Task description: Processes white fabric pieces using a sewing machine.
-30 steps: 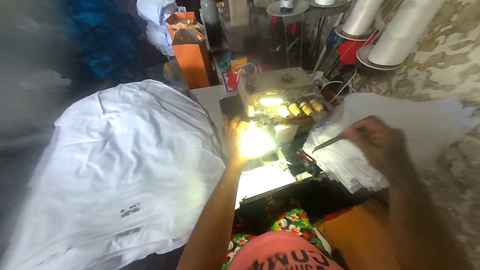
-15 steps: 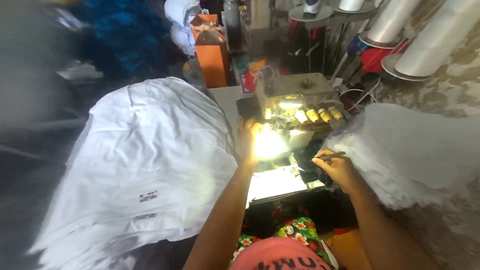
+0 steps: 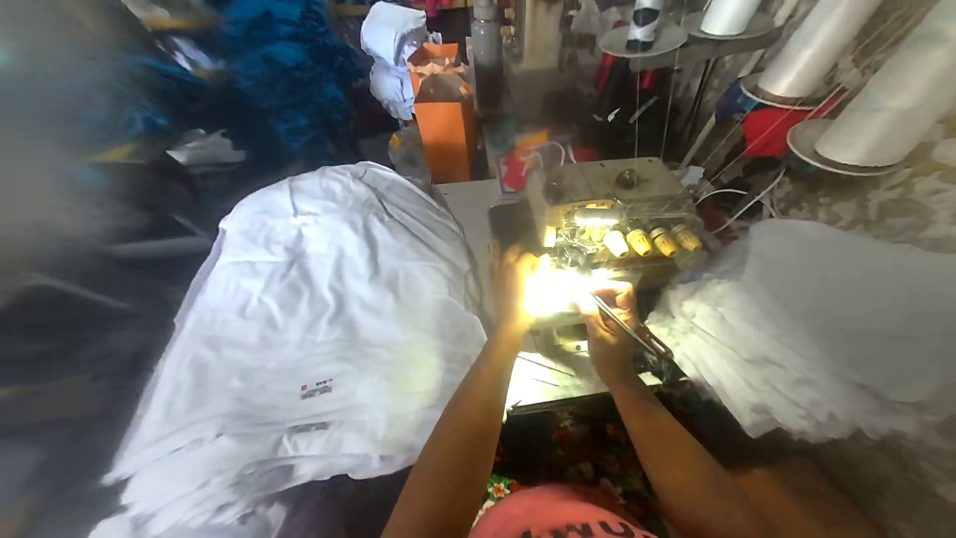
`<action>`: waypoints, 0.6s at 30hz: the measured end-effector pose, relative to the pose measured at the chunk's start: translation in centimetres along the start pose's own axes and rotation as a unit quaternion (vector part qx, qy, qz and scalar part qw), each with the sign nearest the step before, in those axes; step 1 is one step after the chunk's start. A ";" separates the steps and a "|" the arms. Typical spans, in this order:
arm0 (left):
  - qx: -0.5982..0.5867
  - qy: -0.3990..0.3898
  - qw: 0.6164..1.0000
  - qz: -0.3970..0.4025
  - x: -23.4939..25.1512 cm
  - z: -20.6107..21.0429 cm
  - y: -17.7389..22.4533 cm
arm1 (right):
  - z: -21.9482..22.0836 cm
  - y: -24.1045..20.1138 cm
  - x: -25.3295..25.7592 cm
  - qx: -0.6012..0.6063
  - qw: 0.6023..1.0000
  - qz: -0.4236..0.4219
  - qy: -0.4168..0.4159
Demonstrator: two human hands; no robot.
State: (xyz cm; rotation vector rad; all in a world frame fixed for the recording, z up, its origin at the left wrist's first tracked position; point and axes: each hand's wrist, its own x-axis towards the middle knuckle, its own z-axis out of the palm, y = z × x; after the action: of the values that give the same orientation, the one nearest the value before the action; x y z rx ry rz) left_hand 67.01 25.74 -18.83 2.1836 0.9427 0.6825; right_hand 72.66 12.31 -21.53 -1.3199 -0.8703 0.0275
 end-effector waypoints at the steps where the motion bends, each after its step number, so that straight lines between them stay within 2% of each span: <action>1: 0.001 -0.002 1.000 -0.004 0.0 0.0 0.0 | 0.5 0.4 -0.1 0.005 1.000 -0.008 0.002; 11: 0.009 -0.009 1.000 -0.005 0.3 0.1 -0.2 | 0.6 2.1 0.1 0.018 0.999 -0.041 -0.003; 18: 0.009 -0.007 1.000 -0.004 0.2 0.0 0.0 | 0.2 1.7 1.1 0.067 0.998 0.006 0.000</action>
State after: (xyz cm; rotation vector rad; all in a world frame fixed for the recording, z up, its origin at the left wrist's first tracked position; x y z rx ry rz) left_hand 67.13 25.93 -18.75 2.1960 0.9537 0.6557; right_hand 74.02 13.53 -22.35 -1.2000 -0.8460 0.0926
